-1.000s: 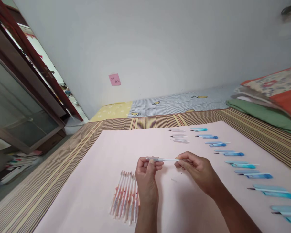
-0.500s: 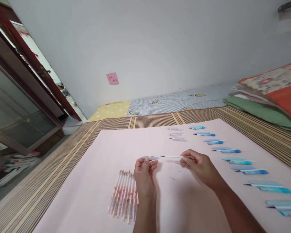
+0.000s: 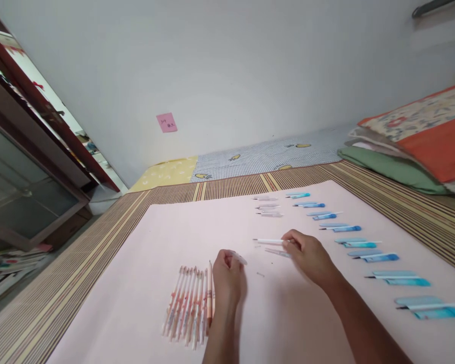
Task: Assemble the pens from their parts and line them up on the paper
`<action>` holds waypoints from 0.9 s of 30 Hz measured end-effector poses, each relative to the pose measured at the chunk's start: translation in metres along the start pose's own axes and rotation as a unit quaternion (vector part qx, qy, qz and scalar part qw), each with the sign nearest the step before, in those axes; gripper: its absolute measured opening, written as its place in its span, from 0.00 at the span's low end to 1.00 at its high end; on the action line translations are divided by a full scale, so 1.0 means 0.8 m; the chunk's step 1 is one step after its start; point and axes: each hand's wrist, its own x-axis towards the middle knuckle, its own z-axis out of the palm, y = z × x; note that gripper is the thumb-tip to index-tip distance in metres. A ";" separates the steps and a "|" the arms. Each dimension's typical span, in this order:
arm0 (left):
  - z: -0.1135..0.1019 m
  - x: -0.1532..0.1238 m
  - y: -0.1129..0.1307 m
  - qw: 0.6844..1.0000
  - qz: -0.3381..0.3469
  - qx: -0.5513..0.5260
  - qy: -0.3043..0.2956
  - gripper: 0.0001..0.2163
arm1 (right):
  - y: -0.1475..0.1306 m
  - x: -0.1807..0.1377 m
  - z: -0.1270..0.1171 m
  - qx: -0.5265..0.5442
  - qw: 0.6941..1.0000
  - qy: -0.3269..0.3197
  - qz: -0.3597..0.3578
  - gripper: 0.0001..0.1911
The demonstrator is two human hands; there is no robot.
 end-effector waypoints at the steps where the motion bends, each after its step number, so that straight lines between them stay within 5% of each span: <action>1: 0.000 0.001 0.000 1.000 -0.003 -0.008 0.001 0.04 | 0.004 0.002 0.001 0.008 1.000 0.027 0.012 0.08; 4: 0.000 -0.001 0.005 1.000 0.000 -0.028 0.008 0.06 | 0.012 0.007 0.005 0.021 0.996 0.081 0.032 0.09; 10: -0.003 -0.013 0.018 0.991 0.100 0.092 -0.006 0.04 | 0.008 0.005 0.010 -0.028 0.994 0.091 -0.058 0.07; 18: -0.005 0.001 0.022 0.990 -0.007 -0.133 0.049 0.06 | -0.007 0.001 -0.006 0.050 0.996 0.073 -0.013 0.08; 22: -0.012 0.007 0.027 0.957 -0.075 -0.278 0.030 0.10 | -0.023 -0.004 -0.007 0.095 0.995 0.005 -0.027 0.09; 27: -0.019 0.007 0.033 0.935 -0.076 -0.345 -0.004 0.11 | -0.038 -0.008 -0.002 0.144 0.989 -0.010 -0.028 0.10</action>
